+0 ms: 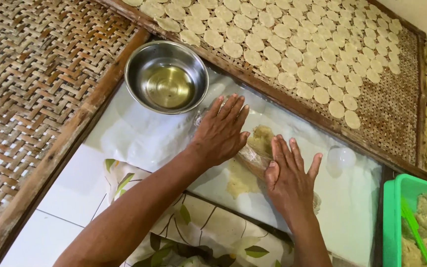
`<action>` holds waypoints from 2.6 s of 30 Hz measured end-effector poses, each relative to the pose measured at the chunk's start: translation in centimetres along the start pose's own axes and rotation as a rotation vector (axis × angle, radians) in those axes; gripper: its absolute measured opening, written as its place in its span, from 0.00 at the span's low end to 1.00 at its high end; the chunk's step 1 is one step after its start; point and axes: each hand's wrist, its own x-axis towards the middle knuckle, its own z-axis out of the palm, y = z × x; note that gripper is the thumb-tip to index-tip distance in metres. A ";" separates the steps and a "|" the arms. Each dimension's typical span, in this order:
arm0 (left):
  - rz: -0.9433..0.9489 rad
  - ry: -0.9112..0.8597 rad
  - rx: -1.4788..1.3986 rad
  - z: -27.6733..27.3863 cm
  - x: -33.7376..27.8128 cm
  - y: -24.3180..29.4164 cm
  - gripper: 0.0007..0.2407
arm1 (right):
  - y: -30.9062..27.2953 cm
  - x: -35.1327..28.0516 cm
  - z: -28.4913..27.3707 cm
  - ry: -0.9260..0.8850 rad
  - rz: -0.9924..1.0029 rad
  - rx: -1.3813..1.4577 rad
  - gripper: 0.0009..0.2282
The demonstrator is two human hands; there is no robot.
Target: Flatten dough with a rolling pin and cut it into small circles using a circular mold.
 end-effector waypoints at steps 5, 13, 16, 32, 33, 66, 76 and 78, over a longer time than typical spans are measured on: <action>-0.035 -0.067 0.018 -1.4 -1.8 0.6 0.28 | -0.9 -0.9 -0.3 -0.055 0.024 0.017 0.23; -0.019 -0.046 0.016 -2.6 -4.8 1.3 0.29 | -2.6 -2.8 -0.4 -0.064 0.074 0.033 0.24; -0.024 -0.027 -0.009 -2.9 -6.1 1.6 0.28 | -3.3 -3.7 -0.6 -0.022 0.066 0.044 0.24; -0.057 -0.104 -0.075 -6.7 -11.9 3.5 0.29 | -6.8 -7.8 -2.4 0.038 0.020 0.108 0.25; -0.057 -0.105 -0.075 -6.9 -12.5 3.7 0.29 | -7.1 -8.3 -2.4 0.037 0.020 0.108 0.25; 0.035 0.027 0.030 0.6 3.7 -0.3 0.28 | 6.8 5.8 1.1 -0.034 -0.008 0.050 0.24; -0.073 0.027 0.015 0.3 4.4 0.1 0.30 | 7.4 8.1 0.7 -0.096 0.020 0.051 0.25; -0.076 0.025 0.035 0.4 3.0 1.1 0.28 | 7.3 7.0 1.0 -0.101 0.009 0.045 0.25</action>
